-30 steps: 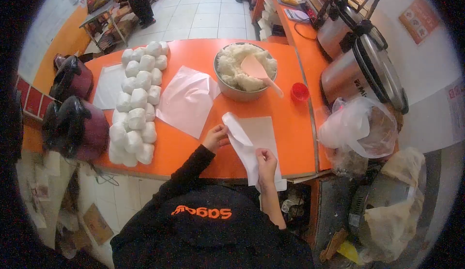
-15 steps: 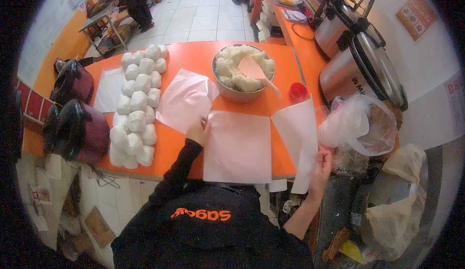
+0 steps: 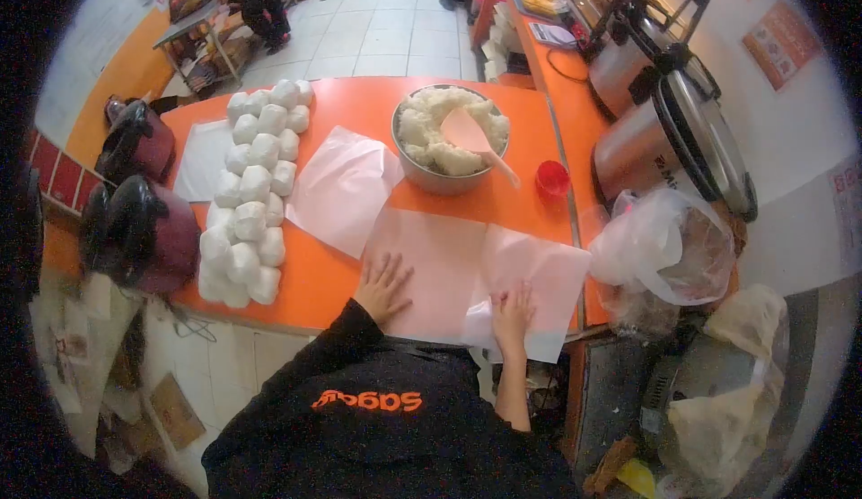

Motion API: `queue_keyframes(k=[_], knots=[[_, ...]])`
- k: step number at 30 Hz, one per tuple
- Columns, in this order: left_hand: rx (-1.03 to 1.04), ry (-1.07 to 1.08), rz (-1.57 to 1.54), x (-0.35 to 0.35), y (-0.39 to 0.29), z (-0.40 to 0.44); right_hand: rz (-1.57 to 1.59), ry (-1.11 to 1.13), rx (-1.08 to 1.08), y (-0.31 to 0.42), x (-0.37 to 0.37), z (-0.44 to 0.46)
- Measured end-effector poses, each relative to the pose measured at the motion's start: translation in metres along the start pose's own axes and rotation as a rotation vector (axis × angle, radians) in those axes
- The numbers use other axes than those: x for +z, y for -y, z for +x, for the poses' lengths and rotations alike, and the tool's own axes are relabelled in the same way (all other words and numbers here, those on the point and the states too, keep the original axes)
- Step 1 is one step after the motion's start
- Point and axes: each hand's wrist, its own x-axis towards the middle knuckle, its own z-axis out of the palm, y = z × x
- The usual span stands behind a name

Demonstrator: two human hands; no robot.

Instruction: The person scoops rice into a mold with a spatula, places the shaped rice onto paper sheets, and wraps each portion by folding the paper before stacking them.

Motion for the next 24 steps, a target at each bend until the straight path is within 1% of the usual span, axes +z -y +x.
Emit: queue_keyframes(k=[3, 6, 9, 10, 11, 13, 14, 17, 19, 20, 21, 23, 24], knots=[[-0.015, 0.006, -0.014, 0.0, 0.014, -0.006, -0.139, -0.308, -0.093, -0.016, 0.02, 0.013], [-0.028, -0.012, 0.011, 0.003, 0.018, -0.009, 0.338, -0.118, 0.055, 0.011, -0.034, 0.029], [-0.033, -0.053, 0.042, 0.01, 0.019, -0.014, 0.317, -0.497, -0.233, 0.002, -0.053, 0.091], [-0.035, -0.07, 0.048, 0.011, 0.018, -0.016, 0.248, -0.542, -0.225, 0.001, -0.061, 0.12], [-0.05, -0.085, -0.011, 0.01, 0.016, -0.018, 0.183, -0.585, -0.224, 0.0, -0.067, 0.147], [-0.048, -0.058, -0.049, 0.018, 0.016, -0.021, -0.183, -0.736, -0.219, 0.009, -0.066, 0.19], [-0.061, -0.053, -0.065, 0.021, 0.018, -0.023, -0.24, -0.678, -0.213, 0.007, -0.059, 0.21], [-0.062, -0.188, -0.059, 0.019, 0.017, -0.024, -0.388, -0.576, -0.263, -0.024, -0.033, 0.265], [-0.074, -0.258, -0.194, 0.009, 0.019, -0.03, -0.252, -0.607, -0.279, -0.023, -0.04, 0.26], [-0.071, -0.29, -0.264, 0.0, 0.019, -0.032, -0.151, -0.755, -0.353, -0.03, -0.039, 0.261], [-0.109, -0.303, -0.407, -0.012, 0.018, -0.036, -0.046, -0.896, -0.423, -0.037, -0.039, 0.265], [-0.183, -0.333, -0.7, -0.036, 0.01, -0.047, 0.339, -0.955, -0.373, -0.035, -0.047, 0.249], [-0.22, -0.336, -0.78, -0.049, 0.005, -0.052, 0.918, -0.902, -0.383, 0.003, -0.06, 0.207]])
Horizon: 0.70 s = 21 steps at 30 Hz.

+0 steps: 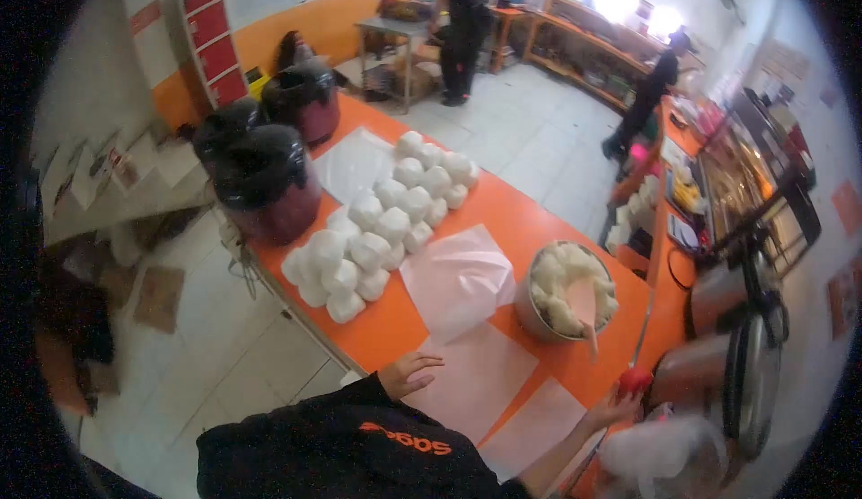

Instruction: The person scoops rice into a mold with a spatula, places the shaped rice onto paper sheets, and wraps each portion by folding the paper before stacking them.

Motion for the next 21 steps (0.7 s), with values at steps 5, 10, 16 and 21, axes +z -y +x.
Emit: queue_keyframes(k=[5, 10, 16, 21], knots=[[-0.238, 0.009, -0.702, -0.02, -0.067, 0.034, 0.425, 0.583, 0.154, 0.171, 0.016, -0.102], [-0.059, -0.058, -1.047, 0.003, -0.062, 0.071, 0.208, 0.971, -0.26, 0.27, 0.053, -0.145], [-0.149, -0.261, -0.808, -0.007, -0.038, 0.08, -0.029, 0.921, -0.364, 0.234, 0.054, -0.052], [-0.155, -0.12, -0.689, -0.036, -0.045, 0.122, -0.76, 0.669, -0.249, 0.118, 0.061, 0.016]])
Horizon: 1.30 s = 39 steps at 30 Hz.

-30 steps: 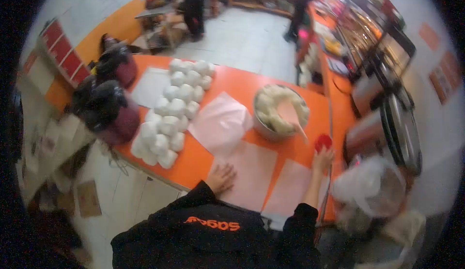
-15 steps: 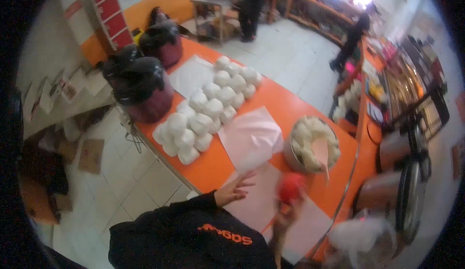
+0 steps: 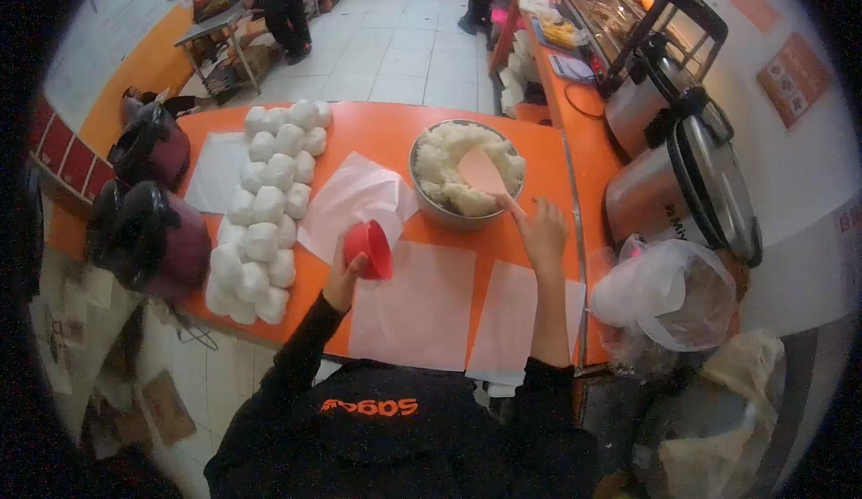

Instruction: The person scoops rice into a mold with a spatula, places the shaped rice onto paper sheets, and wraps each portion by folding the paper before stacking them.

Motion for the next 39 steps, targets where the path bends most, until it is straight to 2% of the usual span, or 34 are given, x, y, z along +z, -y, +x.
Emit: queue_keyframes(k=[2, 5, 8, 9, 11, 15, 17, 19, 22, 25, 32, 38, 39], knots=[[0.02, 0.032, 0.078, 0.008, -0.013, 0.022, 0.018, 0.085, -0.004, -0.011, 0.009, 0.014], [0.179, 0.062, 0.389, 0.023, -0.015, 0.061, 0.318, 0.325, 0.003, -0.021, 0.016, 0.029], [0.219, 0.13, 0.393, 0.041, -0.016, 0.099, 0.568, 0.359, 0.008, -0.037, 0.014, 0.035], [0.244, 0.155, 0.415, 0.045, -0.014, 0.111, 0.534, 0.316, 0.007, -0.042, 0.01, 0.035], [0.287, 0.219, 0.659, 0.054, -0.027, 0.129, 0.468, 0.233, 0.008, -0.041, -0.019, 0.035], [0.364, 0.294, 1.003, 0.071, -0.03, 0.154, 0.166, 0.317, 0.113, -0.001, -0.105, 0.013], [0.399, 0.301, 1.139, 0.081, -0.027, 0.16, 0.043, 0.348, 0.153, 0.01, -0.116, -0.003], [0.443, 0.29, 1.252, 0.09, -0.018, 0.165, 0.004, 0.289, 0.098, 0.014, -0.101, -0.016], [0.447, 0.228, 1.313, 0.1, -0.005, 0.17, -0.045, 0.194, 0.085, 0.025, -0.069, -0.021], [0.547, 0.158, 1.27, 0.104, 0.006, 0.171, -0.025, 0.132, 0.101, 0.023, -0.052, -0.017], [0.502, 0.106, 1.278, 0.115, 0.02, 0.172, 0.093, 0.062, 0.139, 0.017, -0.01, -0.018], [0.491, 0.083, 1.24, 0.114, 0.026, 0.167, 0.356, 0.037, 0.311, 0.031, 0.014, -0.025], [0.489, 0.068, 1.238, 0.114, 0.025, 0.166, 0.313, 0.014, 0.282, 0.034, 0.013, -0.023]])
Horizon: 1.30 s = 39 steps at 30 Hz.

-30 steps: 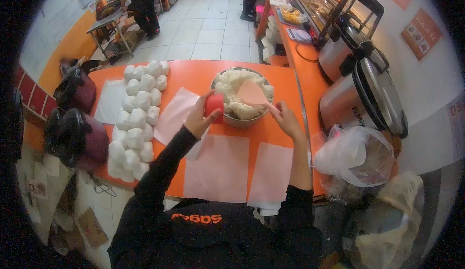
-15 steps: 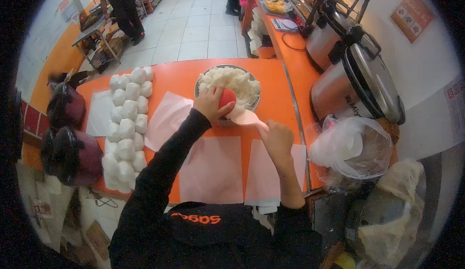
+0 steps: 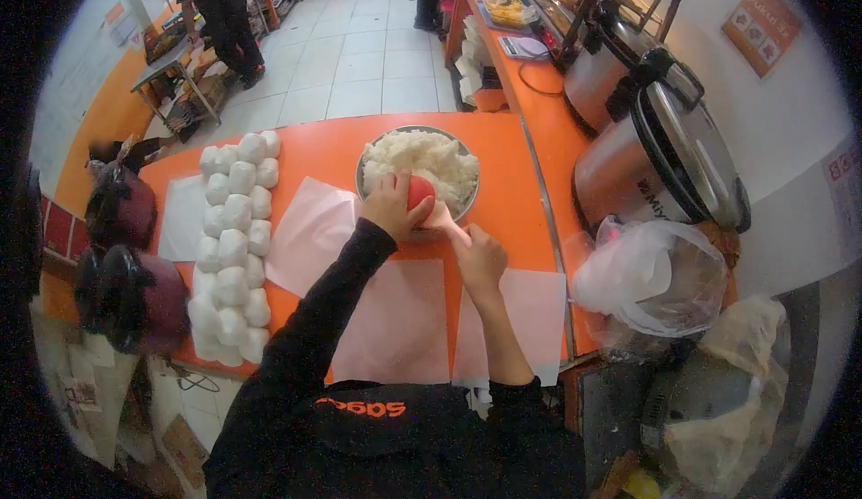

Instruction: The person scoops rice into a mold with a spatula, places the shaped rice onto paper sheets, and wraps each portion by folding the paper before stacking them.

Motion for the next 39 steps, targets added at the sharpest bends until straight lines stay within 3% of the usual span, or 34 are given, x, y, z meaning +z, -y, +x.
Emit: queue_keyframes(k=[4, 10, 13, 16, 19, 23, 26, 29, 32, 34, 36, 39], knots=[[-0.098, 0.027, -0.117, -0.007, -0.002, 0.0, -0.163, -0.087, -0.156, 0.04, -0.016, 0.01], [-0.25, -0.118, -0.401, -0.017, 0.0, 0.005, -0.35, -0.185, -0.381, 0.073, -0.016, 0.007], [-0.358, -0.228, -0.746, 0.002, 0.008, 0.006, -0.38, -0.137, -0.417, 0.085, -0.03, 0.008], [-0.536, -0.145, -1.475, 0.008, 0.003, 0.011, -0.414, -0.092, -0.42, 0.081, -0.046, 0.013], [-0.643, -0.005, -1.758, 0.015, 0.013, 0.015, -0.352, -0.074, -0.421, 0.068, -0.06, 0.024], [-0.609, 0.091, -1.893, -0.008, 0.007, 0.015, -0.264, -0.088, -0.482, 0.027, -0.068, 0.038], [-0.52, 0.111, -1.97, -0.002, 0.013, 0.018, 0.697, 0.185, 0.222, 0.02, -0.077, 0.037], [-0.567, 0.072, -1.918, 0.0, 0.007, 0.015, 0.969, 0.191, 0.296, 0.045, -0.065, 0.023], [-0.625, -0.013, -1.813, 0.002, 0.002, 0.014, 0.816, 0.314, 0.093, 0.039, -0.038, 0.011], [-0.582, -0.087, -1.768, 0.018, 0.011, 0.016, 0.648, 0.12, -0.204, 0.029, -0.013, 0.004], [-0.556, -0.131, -1.713, 0.032, 0.022, 0.015, 0.51, 0.112, -0.244, 0.034, -0.009, -0.004], [-0.501, -0.137, -1.65, 0.045, 0.03, 0.011, 0.367, 0.306, -0.026, 0.061, -0.032, -0.011]])
